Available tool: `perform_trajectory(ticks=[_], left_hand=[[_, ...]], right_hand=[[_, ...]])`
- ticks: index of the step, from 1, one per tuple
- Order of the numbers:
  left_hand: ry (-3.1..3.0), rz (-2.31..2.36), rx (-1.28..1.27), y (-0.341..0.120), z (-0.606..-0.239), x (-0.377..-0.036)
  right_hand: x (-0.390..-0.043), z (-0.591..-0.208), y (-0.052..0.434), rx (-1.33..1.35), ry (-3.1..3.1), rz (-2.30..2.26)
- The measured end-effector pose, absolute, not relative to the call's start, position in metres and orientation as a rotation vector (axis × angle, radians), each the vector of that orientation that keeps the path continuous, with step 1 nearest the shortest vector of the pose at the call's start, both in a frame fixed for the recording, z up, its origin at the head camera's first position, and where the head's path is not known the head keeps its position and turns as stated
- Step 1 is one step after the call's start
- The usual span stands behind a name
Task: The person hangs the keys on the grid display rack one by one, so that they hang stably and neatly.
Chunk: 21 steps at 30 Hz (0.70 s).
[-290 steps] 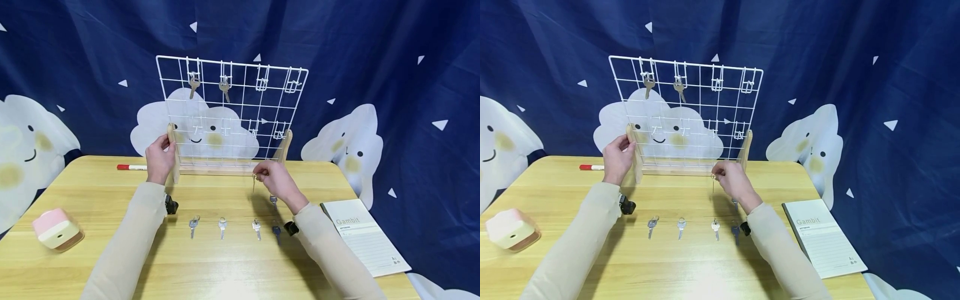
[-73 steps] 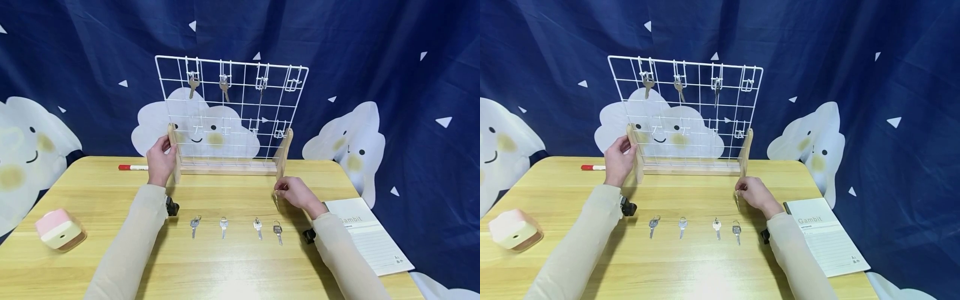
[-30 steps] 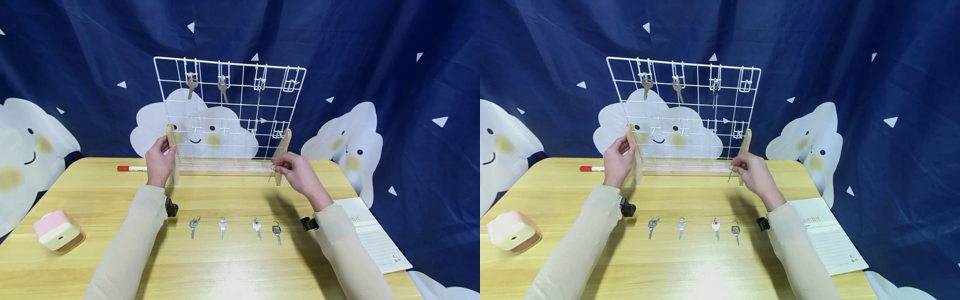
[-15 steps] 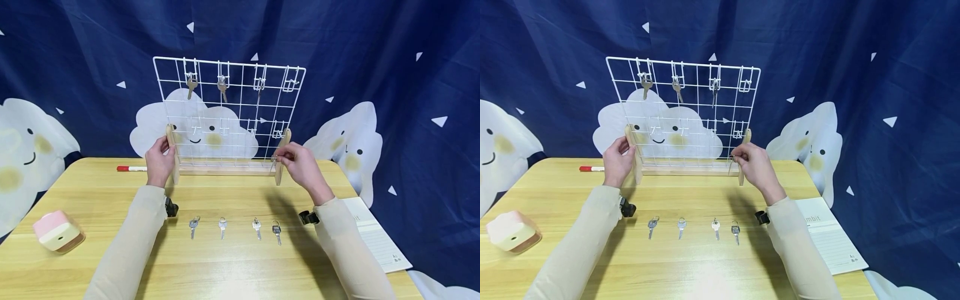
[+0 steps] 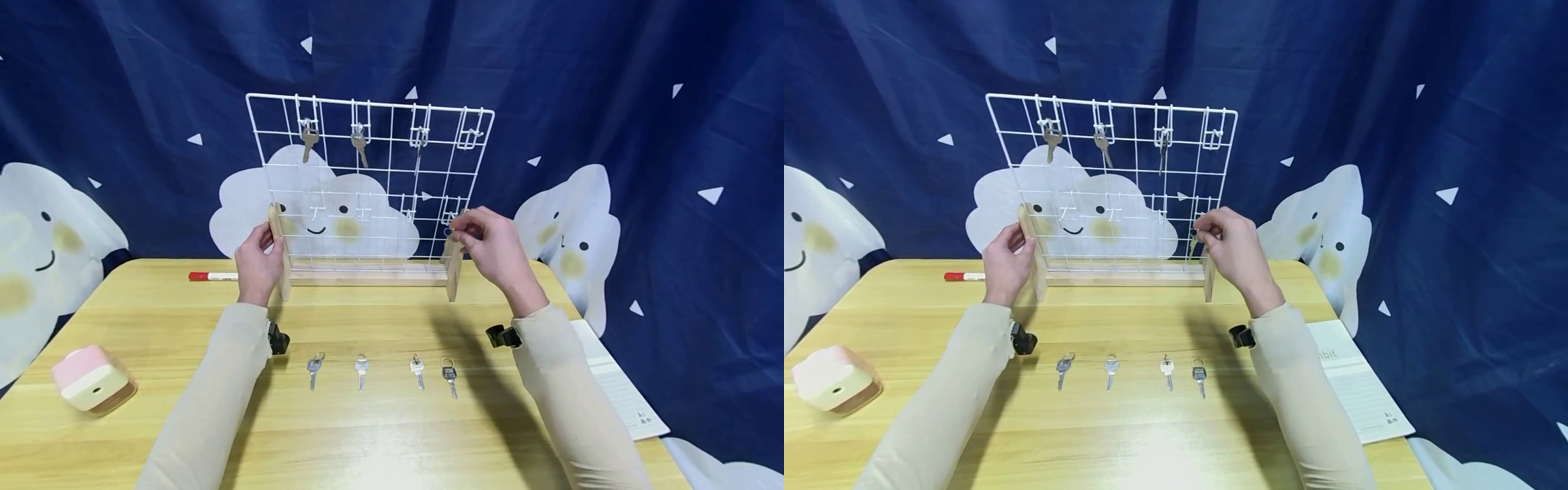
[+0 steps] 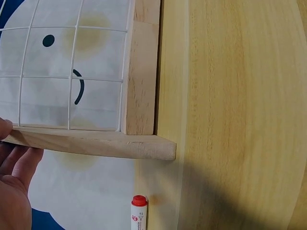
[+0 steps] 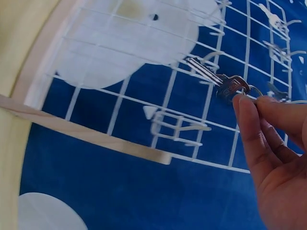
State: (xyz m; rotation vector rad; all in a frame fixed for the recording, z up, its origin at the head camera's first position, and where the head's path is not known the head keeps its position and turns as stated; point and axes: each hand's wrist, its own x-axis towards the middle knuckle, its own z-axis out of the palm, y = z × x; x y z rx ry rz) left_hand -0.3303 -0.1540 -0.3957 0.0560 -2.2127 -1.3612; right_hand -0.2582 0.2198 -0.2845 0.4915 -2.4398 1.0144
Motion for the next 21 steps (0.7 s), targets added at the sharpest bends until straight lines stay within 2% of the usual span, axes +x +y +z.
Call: perform_trajectory(ticks=[10,21], left_hand=[[-2.222,-1.362,0.067,-0.154,-0.396,-0.330],[-2.229,-1.370,0.074,-0.154,-0.395,-0.329]], right_hand=[[-0.259,-0.256,0.214,0.481,-2.352,1.035],[-0.267,-0.242,0.213,0.345,-2.223,1.112]])
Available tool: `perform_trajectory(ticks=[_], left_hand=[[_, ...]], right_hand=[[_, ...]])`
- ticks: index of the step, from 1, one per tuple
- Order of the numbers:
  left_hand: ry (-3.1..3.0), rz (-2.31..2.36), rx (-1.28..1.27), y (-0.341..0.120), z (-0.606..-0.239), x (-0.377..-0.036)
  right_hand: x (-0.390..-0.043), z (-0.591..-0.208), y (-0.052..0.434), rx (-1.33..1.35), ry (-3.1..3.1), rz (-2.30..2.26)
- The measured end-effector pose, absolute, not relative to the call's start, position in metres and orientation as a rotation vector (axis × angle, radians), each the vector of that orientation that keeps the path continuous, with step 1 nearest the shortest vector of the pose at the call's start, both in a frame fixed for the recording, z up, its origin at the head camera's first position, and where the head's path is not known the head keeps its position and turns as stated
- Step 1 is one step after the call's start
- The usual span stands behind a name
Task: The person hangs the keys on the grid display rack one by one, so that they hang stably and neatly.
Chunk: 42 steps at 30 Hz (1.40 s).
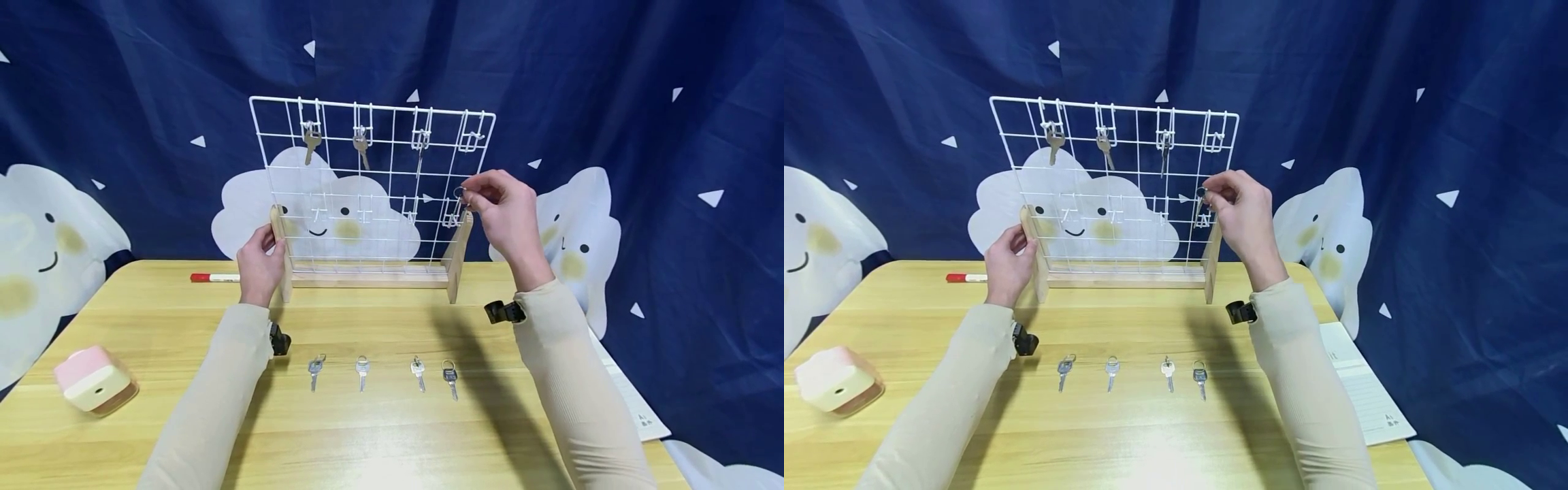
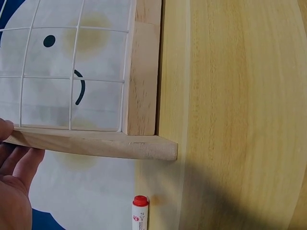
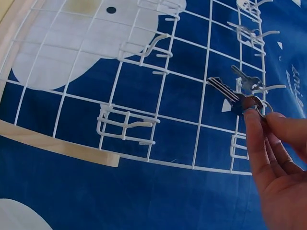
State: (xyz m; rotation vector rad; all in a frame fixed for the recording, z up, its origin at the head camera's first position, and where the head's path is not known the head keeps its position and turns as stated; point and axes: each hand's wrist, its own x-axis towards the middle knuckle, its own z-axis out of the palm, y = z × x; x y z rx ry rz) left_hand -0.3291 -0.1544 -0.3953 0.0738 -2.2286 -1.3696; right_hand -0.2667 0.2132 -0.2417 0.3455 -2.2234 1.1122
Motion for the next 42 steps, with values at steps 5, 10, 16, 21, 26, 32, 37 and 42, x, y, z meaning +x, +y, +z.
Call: perform_trajectory(ticks=[5,10,16,21,26,32,37,42], left_hand=[[-2.222,-1.368,0.068,-0.154,-0.396,-0.330],[-2.215,-1.367,0.068,-0.154,-0.396,-0.330],[-2.215,-1.361,0.068,-0.154,-0.396,-0.330],[-2.211,-1.353,0.070,-0.154,-0.396,-0.330],[-2.207,-1.342,0.070,-0.154,-0.397,-0.331],[-2.208,-1.342,0.069,-0.154,-0.398,-0.331],[-2.195,-1.343,0.062,-0.154,-0.398,-0.331],[-2.195,-1.352,0.063,-0.154,-0.398,-0.330]], right_hand=[[-0.273,-0.239,0.213,0.310,-2.174,1.169],[-0.276,-0.235,0.214,0.278,-2.105,1.216],[-0.277,-0.224,0.213,0.246,-1.988,1.287],[-0.277,-0.214,0.210,0.166,-1.932,1.375],[-0.281,-0.206,0.209,0.124,-1.873,1.446],[-0.288,-0.200,0.208,0.074,-1.812,1.506],[-0.297,-0.198,0.209,0.047,-1.781,1.531],[-0.303,-0.198,0.208,0.022,-1.776,1.558]])
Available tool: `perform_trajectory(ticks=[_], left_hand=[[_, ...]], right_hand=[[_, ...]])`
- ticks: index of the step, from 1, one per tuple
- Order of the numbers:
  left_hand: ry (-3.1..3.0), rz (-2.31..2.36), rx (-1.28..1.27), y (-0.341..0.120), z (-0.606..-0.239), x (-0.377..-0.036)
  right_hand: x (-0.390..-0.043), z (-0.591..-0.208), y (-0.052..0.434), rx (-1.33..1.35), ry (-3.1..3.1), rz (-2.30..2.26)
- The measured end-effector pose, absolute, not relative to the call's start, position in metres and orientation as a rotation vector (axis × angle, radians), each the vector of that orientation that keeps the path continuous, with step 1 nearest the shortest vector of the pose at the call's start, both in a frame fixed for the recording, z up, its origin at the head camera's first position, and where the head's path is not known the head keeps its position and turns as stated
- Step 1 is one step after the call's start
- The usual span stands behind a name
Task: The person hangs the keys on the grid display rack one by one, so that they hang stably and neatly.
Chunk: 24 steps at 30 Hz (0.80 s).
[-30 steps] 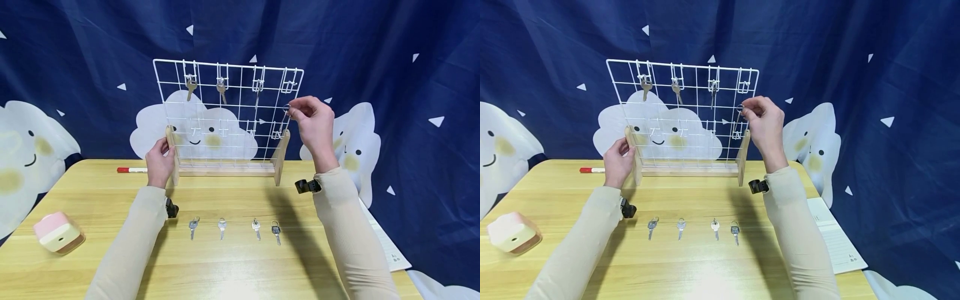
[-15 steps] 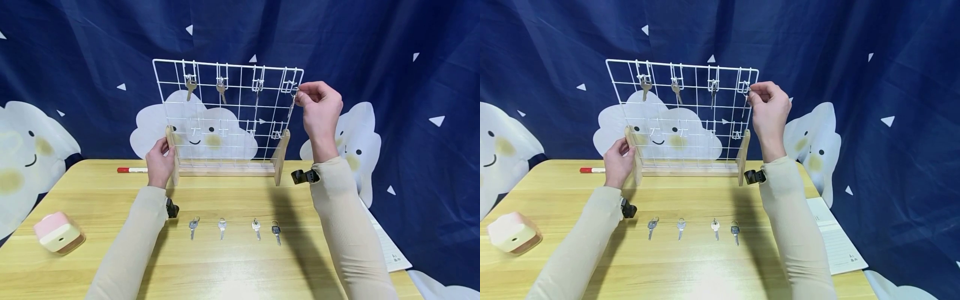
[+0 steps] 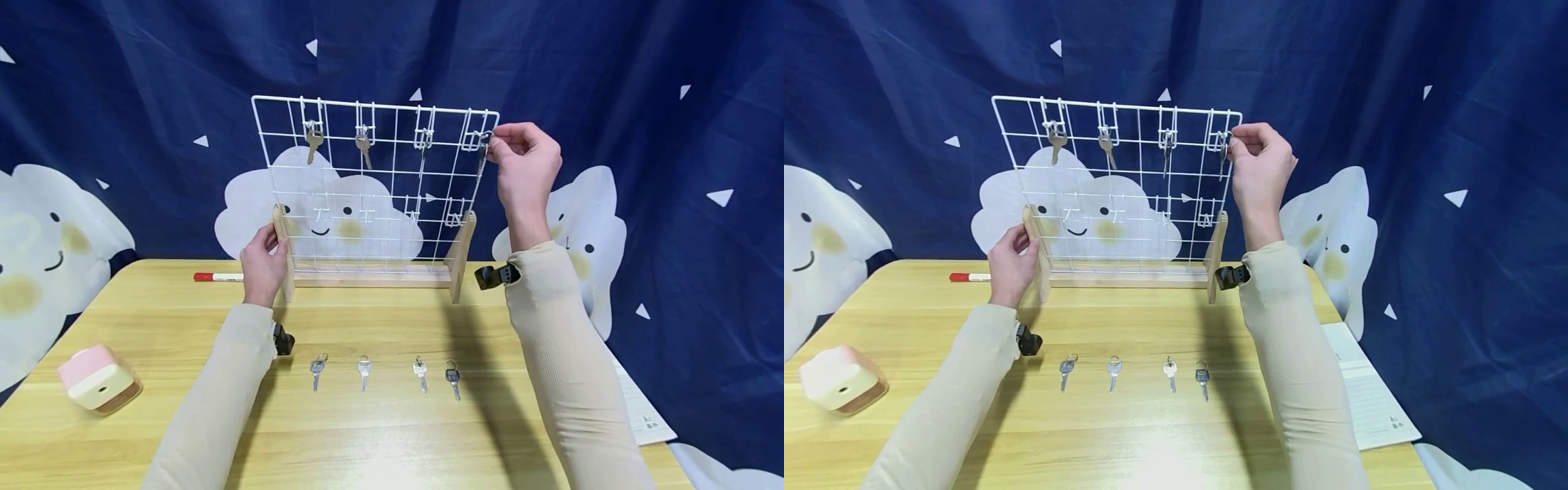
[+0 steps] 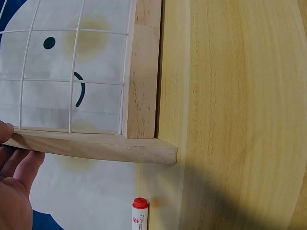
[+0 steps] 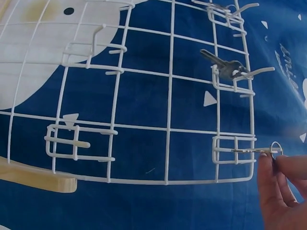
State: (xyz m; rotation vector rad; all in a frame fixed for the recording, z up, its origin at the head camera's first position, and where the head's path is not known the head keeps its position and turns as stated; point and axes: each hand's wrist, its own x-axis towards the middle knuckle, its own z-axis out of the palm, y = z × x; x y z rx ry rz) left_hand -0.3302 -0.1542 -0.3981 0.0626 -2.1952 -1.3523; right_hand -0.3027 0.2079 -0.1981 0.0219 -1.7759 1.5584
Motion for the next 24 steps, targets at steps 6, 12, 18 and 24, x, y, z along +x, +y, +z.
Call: perform_trajectory(ticks=[6,12,18,24], left_hand=[[-2.213,-1.357,0.078,-0.153,-0.397,-0.330],[-2.226,-1.349,0.065,-0.152,-0.396,-0.330],[-2.198,-1.345,0.056,-0.153,-0.397,-0.329],[-2.212,-1.322,0.046,-0.154,-0.397,-0.330]], right_hand=[[-0.305,-0.202,0.209,0.045,-1.817,1.547],[-0.301,-0.208,0.214,0.035,-1.891,1.457],[-0.294,-0.225,0.214,0.060,-1.976,1.314],[-0.280,-0.257,0.207,0.169,-2.170,1.206]])
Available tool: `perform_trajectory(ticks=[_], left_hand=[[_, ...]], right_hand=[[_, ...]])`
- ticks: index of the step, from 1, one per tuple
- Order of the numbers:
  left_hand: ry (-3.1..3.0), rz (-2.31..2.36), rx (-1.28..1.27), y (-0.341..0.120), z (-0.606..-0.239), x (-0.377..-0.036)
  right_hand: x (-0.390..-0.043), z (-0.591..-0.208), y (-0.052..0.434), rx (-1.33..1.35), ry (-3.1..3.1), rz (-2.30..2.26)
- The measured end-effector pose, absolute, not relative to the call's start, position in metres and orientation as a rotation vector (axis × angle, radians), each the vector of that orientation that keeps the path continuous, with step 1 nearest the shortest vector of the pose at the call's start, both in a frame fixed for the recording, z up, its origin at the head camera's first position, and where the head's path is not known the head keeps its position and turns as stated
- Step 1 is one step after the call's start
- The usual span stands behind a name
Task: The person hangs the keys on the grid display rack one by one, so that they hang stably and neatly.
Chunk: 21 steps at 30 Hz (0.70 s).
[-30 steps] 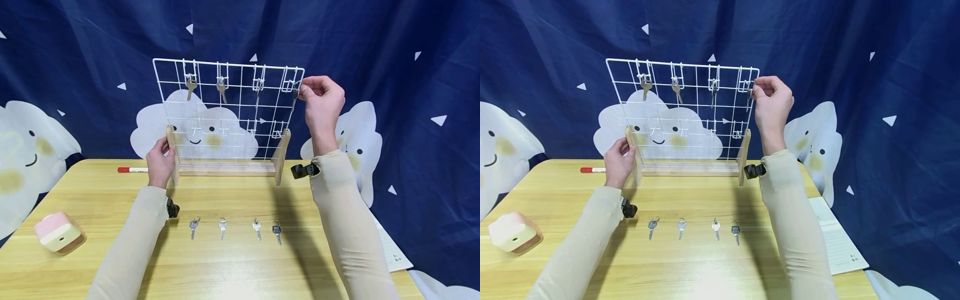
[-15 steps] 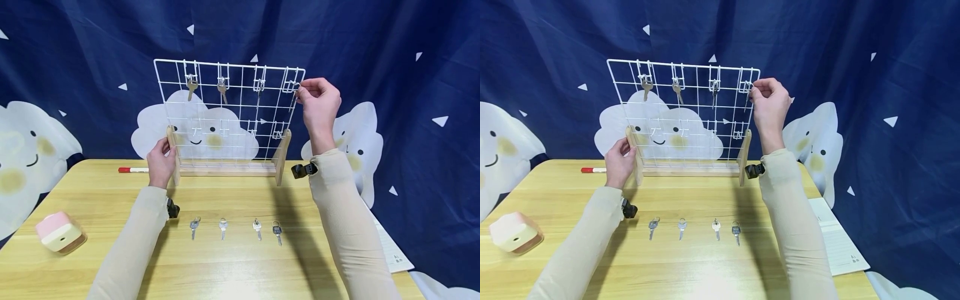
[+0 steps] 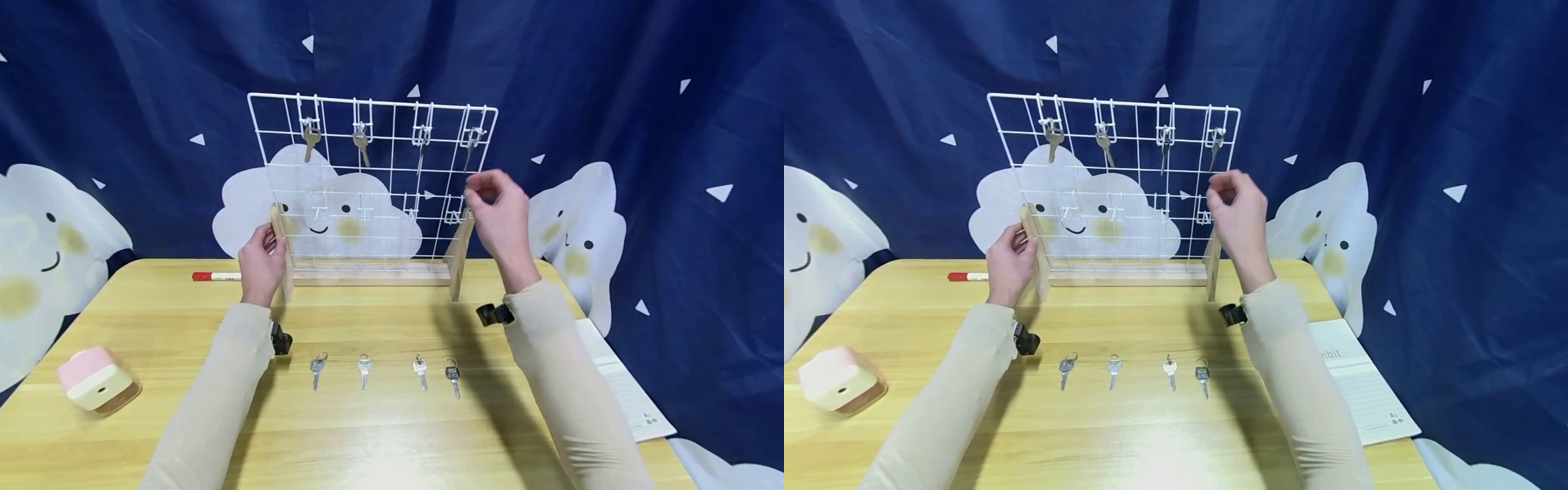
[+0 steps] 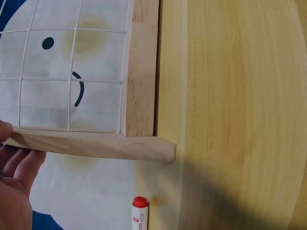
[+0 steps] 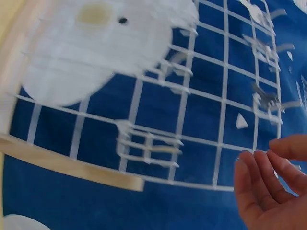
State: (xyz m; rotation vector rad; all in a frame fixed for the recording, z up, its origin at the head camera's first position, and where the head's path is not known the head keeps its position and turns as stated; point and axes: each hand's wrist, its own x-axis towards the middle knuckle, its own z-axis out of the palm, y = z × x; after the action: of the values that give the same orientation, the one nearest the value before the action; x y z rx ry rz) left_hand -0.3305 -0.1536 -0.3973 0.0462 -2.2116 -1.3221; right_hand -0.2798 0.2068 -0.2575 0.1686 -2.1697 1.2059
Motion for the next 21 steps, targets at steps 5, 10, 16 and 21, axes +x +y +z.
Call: perform_trajectory(ticks=[5,10,16,21], left_hand=[[-2.228,-1.329,0.049,-0.155,-0.397,-0.331],[-2.240,-1.327,0.037,-0.156,-0.395,-0.331],[-2.224,-1.322,0.044,-0.158,-0.395,-0.332],[-2.222,-1.349,0.038,-0.158,-0.395,-0.332]], right_hand=[[-0.267,-0.286,0.197,0.286,-2.368,1.187],[-0.256,-0.312,0.183,0.422,-2.573,1.144],[-0.251,-0.340,0.164,0.638,-2.724,1.101],[-0.245,-0.356,0.150,0.774,-2.813,1.082]])
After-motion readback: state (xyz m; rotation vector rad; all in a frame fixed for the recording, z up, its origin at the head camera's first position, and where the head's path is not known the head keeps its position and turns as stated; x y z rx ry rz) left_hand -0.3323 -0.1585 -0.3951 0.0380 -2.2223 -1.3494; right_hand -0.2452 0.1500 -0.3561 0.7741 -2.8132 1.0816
